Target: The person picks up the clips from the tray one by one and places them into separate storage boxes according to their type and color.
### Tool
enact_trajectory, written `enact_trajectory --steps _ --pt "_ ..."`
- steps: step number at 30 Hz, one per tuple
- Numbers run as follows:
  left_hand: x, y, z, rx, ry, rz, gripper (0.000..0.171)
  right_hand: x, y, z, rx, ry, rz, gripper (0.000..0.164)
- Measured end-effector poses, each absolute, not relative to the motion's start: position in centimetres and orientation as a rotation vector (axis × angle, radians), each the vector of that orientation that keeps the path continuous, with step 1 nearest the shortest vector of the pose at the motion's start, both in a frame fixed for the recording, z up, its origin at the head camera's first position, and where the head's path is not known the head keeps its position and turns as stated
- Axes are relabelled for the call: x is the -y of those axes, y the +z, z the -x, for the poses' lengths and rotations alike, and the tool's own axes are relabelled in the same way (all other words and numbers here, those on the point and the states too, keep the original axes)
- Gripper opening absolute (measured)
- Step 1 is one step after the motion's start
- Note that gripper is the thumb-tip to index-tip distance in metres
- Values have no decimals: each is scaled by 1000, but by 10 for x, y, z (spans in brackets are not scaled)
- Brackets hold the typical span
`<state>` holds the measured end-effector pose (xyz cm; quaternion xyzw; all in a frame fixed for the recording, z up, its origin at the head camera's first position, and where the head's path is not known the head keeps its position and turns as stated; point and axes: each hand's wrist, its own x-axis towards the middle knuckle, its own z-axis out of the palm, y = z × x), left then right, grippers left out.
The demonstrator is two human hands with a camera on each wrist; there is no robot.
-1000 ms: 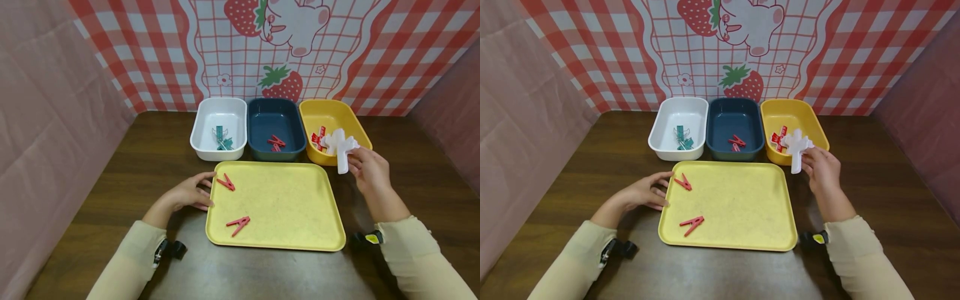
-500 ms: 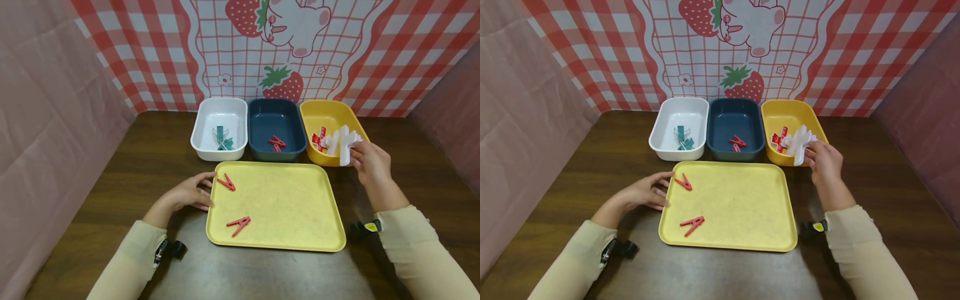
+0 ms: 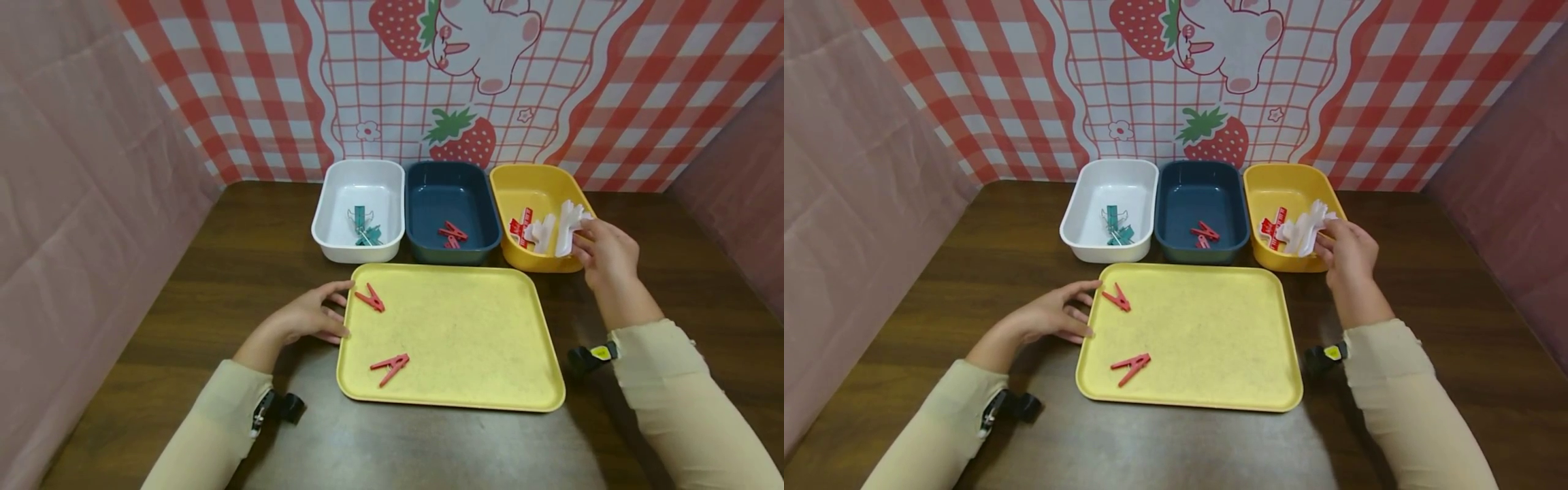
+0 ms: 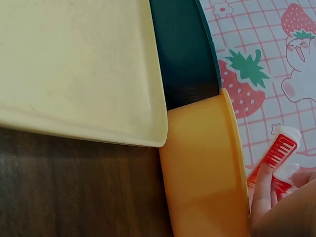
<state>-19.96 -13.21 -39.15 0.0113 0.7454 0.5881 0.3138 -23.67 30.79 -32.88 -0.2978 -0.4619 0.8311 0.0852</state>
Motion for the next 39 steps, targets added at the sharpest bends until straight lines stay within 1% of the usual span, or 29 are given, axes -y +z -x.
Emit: enact_trajectory --steps 6,13,19,27,31,33,35,37,39 --pt "132 -391 199 -1973 1547 -30 85 -308 -327 238 1304 2494 851 18" --pt "131 -390 198 -1984 1537 -7 85 -306 -325 238 1366 2472 837 23" --pt "131 -390 199 -1977 1540 -21 85 -303 -324 236 1387 2475 856 23" --pt "131 -390 199 -1990 1531 -8 85 -298 -325 228 1403 2509 816 24" --pt "131 -391 199 -1992 1528 -8 85 -294 -327 224 1434 2508 827 31" --pt "131 -391 199 -1992 1527 -4 85 -292 -328 222 1454 2504 829 38" --pt "131 -391 199 -1992 1527 -2 85 -290 -329 220 1458 2508 827 42" --pt "131 -391 199 -1993 1526 -2 85 -287 -330 219 1453 2523 807 40" --pt "131 -391 200 -1994 1526 -1 85 -286 -332 216 1431 2551 770 33"
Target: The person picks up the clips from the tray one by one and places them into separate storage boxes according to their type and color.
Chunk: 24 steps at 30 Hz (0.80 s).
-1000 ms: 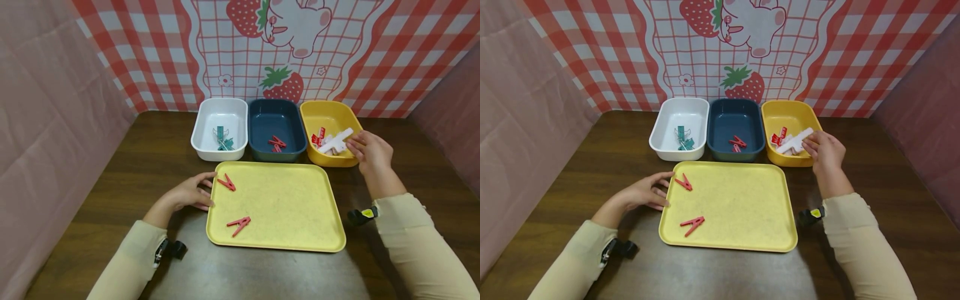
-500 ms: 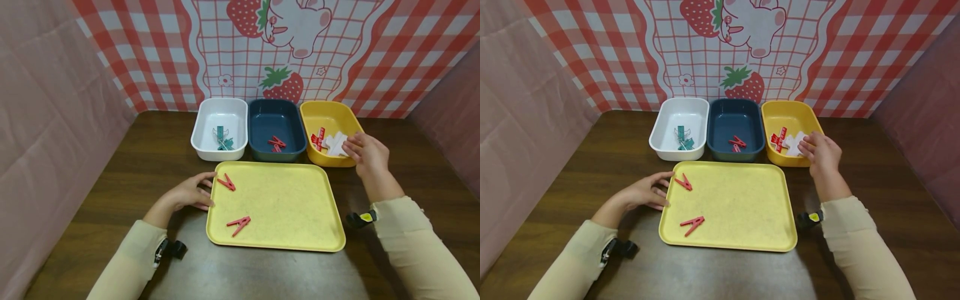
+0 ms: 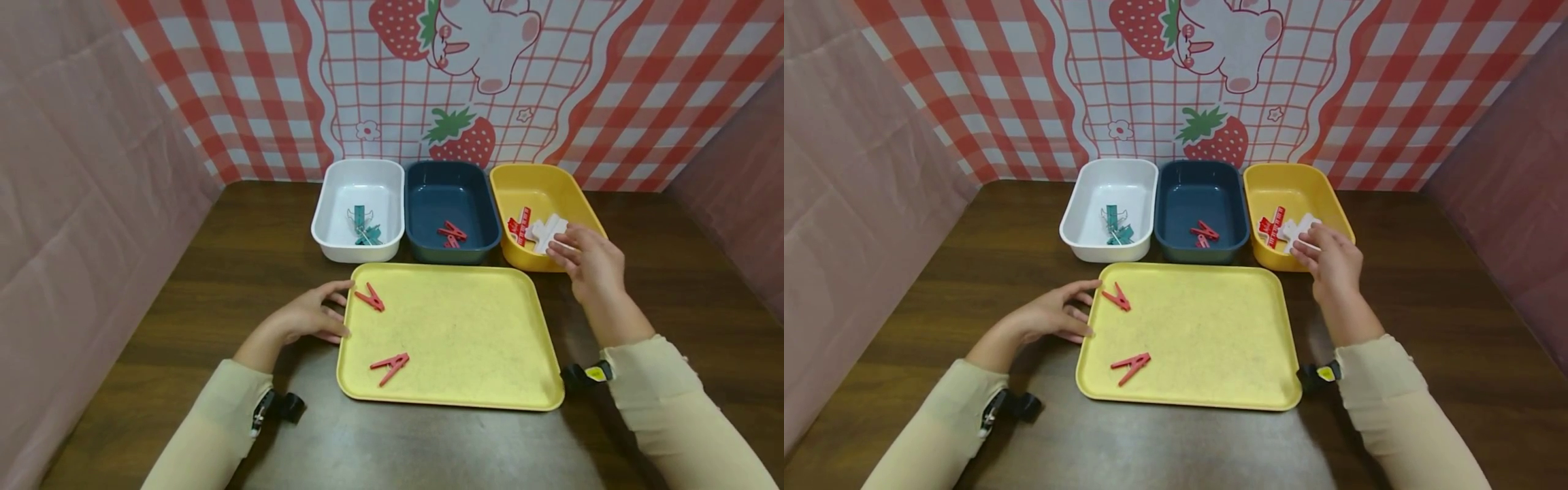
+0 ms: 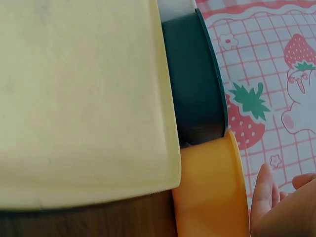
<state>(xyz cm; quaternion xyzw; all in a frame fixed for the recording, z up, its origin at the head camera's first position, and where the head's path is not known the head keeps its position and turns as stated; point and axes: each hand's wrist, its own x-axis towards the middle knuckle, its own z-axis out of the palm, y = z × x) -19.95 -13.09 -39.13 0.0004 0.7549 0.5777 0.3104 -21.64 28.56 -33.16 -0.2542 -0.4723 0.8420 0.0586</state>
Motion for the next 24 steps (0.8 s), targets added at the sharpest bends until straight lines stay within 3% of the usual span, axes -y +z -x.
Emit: enact_trajectory --steps 7,24 --pt "130 -390 199 -1990 1531 -4 86 -279 -337 208 1384 2633 615 11" --pt "131 -390 198 -1984 1539 -16 86 -259 -345 193 1609 2565 461 7"
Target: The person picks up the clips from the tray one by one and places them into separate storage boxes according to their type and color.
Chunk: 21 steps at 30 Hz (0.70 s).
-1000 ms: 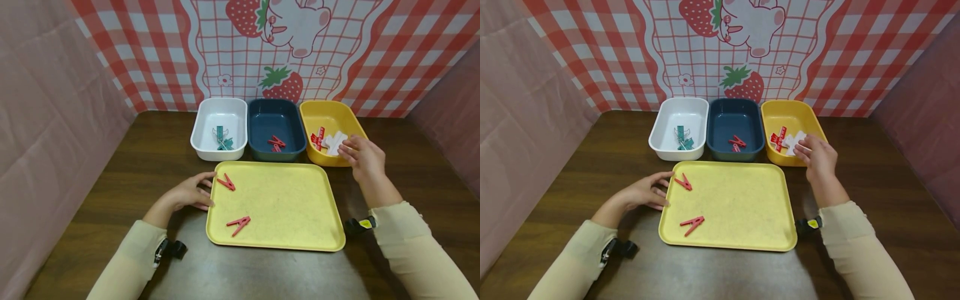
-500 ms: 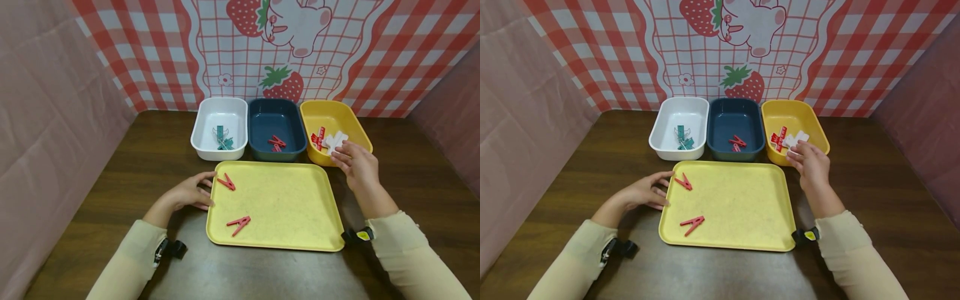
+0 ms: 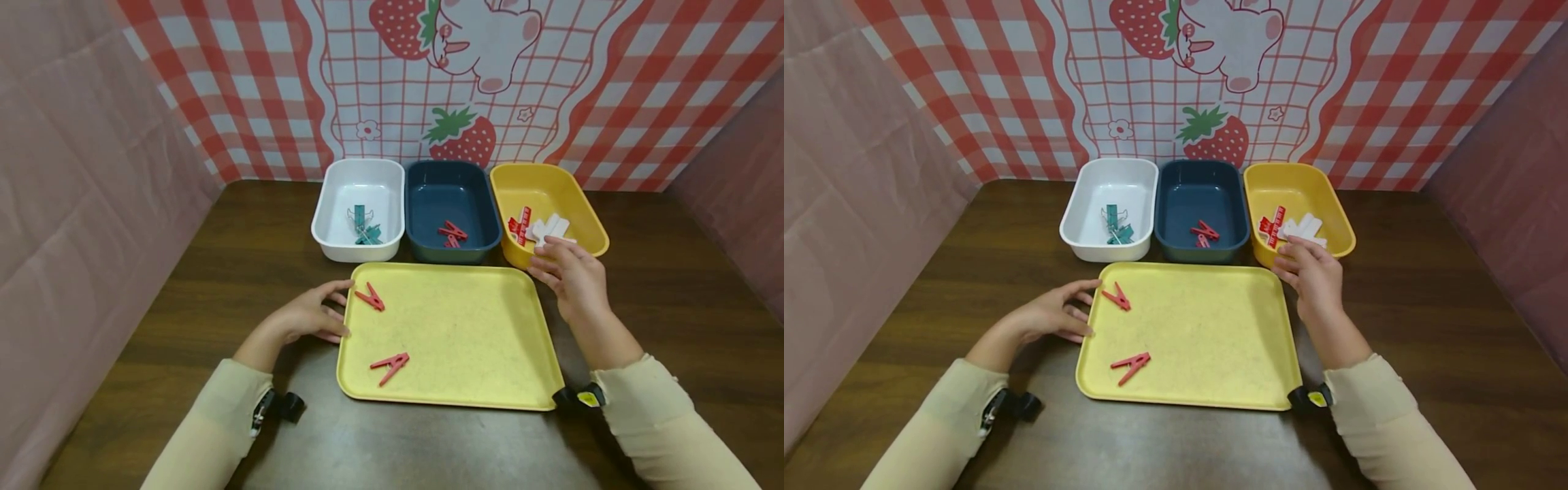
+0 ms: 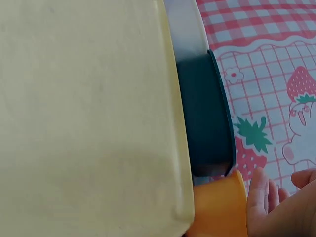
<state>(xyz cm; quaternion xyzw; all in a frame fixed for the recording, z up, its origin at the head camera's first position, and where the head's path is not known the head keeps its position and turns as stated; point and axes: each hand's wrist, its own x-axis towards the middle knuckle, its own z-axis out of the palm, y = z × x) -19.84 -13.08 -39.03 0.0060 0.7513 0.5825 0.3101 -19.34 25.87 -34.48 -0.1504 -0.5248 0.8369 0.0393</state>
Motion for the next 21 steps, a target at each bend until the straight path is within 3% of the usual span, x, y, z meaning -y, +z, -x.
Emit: enact_trajectory --steps 21 --pt "130 -390 198 -1979 1538 -5 86 -225 -351 178 1747 2542 288 14"
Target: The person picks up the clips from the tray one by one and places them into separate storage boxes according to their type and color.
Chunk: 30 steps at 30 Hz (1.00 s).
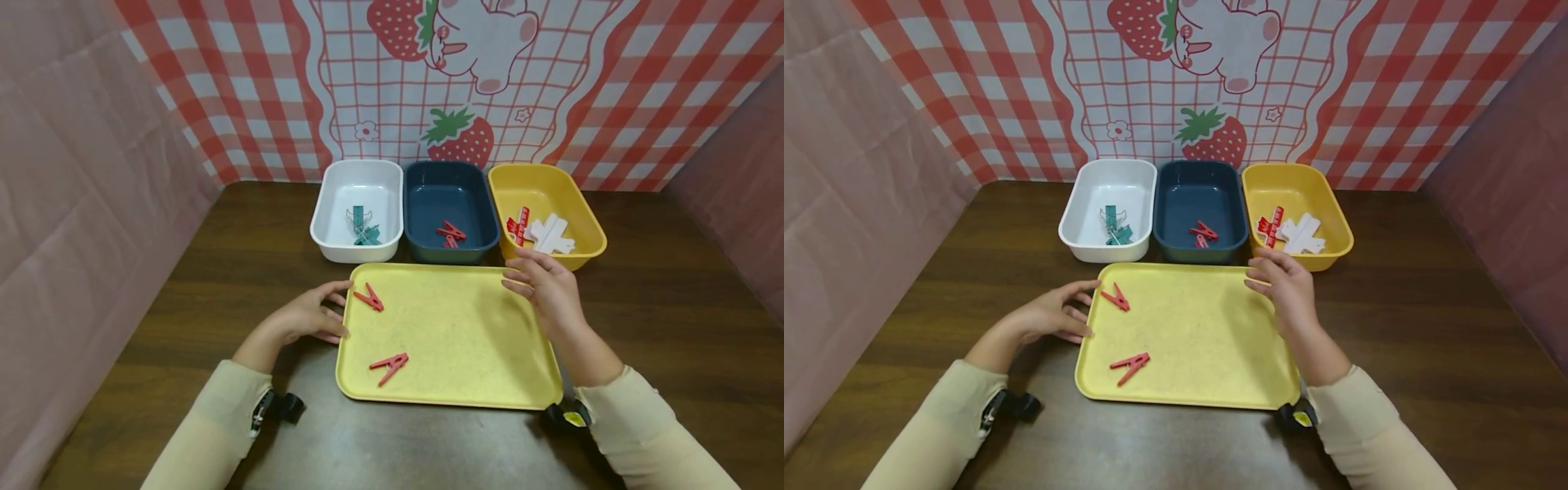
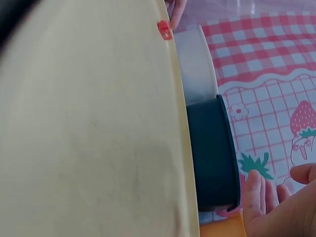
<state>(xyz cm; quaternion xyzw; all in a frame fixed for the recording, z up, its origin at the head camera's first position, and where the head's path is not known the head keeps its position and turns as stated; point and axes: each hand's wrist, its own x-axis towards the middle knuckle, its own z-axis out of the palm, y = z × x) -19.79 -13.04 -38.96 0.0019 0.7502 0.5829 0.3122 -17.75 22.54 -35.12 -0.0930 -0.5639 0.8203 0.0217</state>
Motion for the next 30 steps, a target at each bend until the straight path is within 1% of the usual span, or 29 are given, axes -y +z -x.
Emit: enact_trajectory --steps 5,10,16,19,22,25,27,30 --pt "130 -389 198 -1984 1534 -9 86 -219 -352 175 1786 2534 273 18" --pt "131 -390 198 -1987 1531 -7 86 -214 -353 174 1795 2540 256 11" --pt "131 -390 199 -1984 1532 -9 86 -208 -356 173 1846 2528 249 10" --pt "131 -390 199 -1983 1531 -10 86 -206 -357 172 1870 2519 244 15" --pt "131 -391 199 -1986 1528 -9 85 -203 -359 171 1907 2503 245 27" --pt "131 -391 199 -1991 1522 -4 85 -200 -361 170 1957 2494 249 34" --pt "131 -391 199 -1992 1520 -2 85 -198 -362 170 1992 2487 246 34" --pt "131 -391 199 -1991 1520 -5 85 -194 -364 169 2049 2464 217 28"
